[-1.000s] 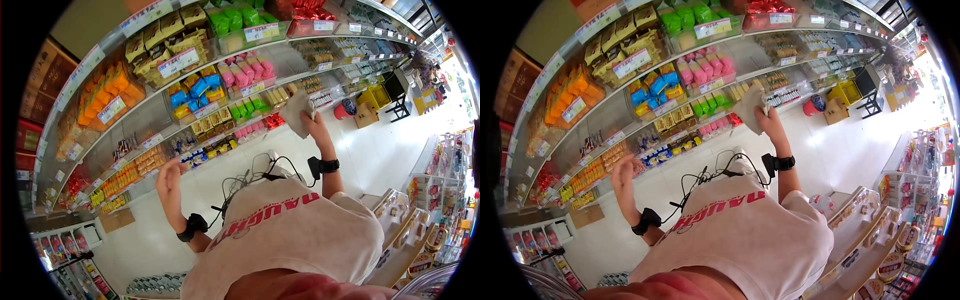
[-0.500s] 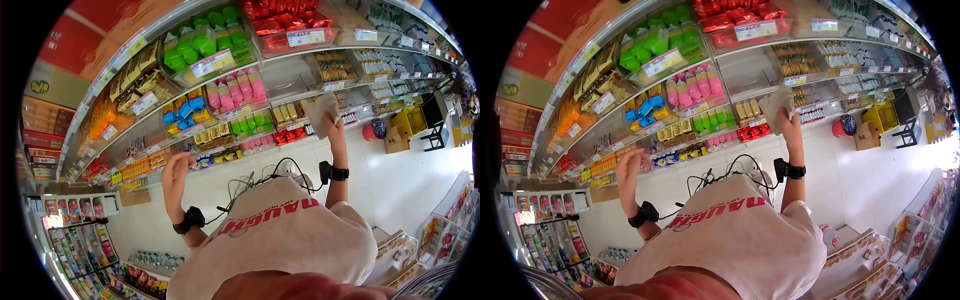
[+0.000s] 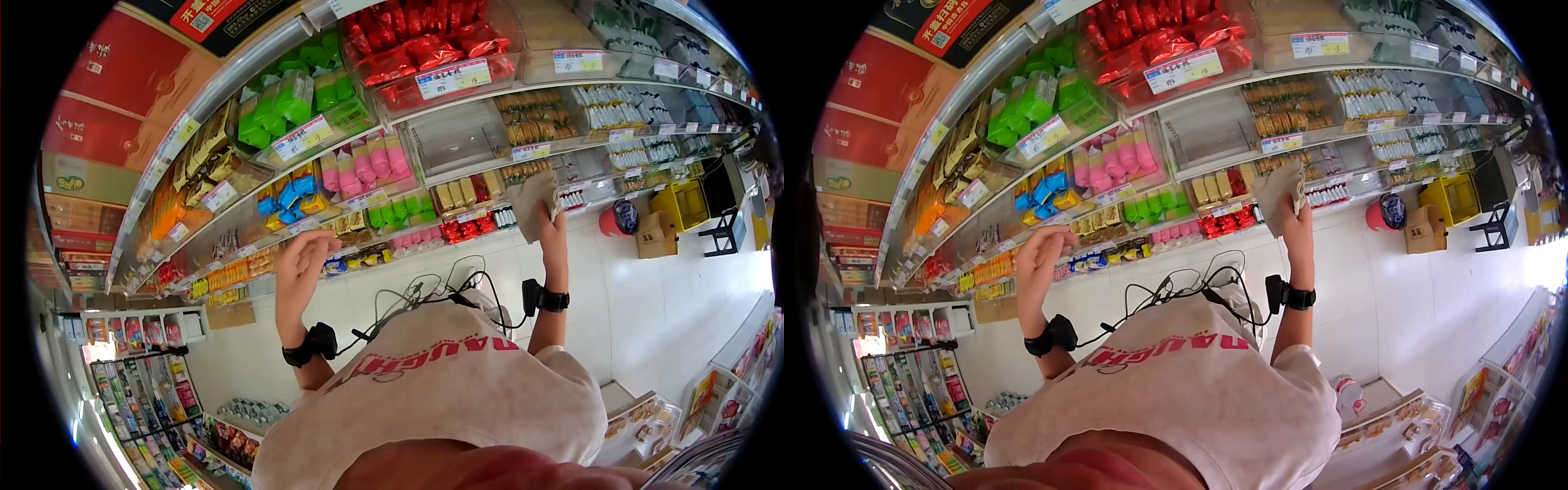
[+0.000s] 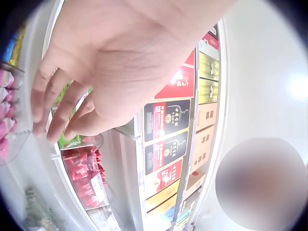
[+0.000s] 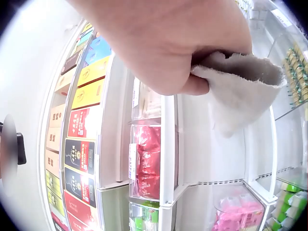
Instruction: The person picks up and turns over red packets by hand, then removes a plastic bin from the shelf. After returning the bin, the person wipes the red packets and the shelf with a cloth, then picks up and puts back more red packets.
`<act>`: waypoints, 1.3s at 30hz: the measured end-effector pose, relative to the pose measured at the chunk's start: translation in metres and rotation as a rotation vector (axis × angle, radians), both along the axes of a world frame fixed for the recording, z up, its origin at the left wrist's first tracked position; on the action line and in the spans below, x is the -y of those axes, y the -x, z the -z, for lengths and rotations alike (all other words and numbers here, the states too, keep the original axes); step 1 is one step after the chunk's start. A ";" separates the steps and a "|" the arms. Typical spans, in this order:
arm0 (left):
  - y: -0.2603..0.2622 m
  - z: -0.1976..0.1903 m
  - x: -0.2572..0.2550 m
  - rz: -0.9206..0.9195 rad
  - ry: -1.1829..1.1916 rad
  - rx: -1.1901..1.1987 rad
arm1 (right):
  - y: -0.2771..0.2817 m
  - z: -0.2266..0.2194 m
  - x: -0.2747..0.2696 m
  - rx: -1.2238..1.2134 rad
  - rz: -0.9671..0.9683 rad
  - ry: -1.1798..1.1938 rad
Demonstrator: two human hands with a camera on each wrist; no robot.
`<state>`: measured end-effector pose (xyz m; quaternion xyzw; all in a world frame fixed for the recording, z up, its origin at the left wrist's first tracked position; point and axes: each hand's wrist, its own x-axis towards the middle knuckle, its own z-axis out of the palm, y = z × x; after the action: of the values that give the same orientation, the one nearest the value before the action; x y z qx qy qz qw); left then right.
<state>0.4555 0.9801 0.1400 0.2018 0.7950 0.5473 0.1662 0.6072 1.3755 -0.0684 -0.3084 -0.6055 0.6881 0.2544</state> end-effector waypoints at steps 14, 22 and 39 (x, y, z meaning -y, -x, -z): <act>0.022 0.044 -0.014 0.297 -0.104 0.127 | -0.027 -0.054 0.039 0.083 0.138 -0.089; 0.015 0.051 -0.032 0.343 -0.132 0.026 | -0.049 -0.081 0.057 0.140 0.206 -0.109; 0.030 -0.036 -0.254 0.234 -0.070 -0.929 | -0.004 -0.057 -0.082 0.009 0.091 -0.161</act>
<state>0.4258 1.2342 0.1760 0.5185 0.7382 0.4035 -0.1531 0.6112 1.4573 -0.0111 -0.3174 -0.6453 0.6235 0.3068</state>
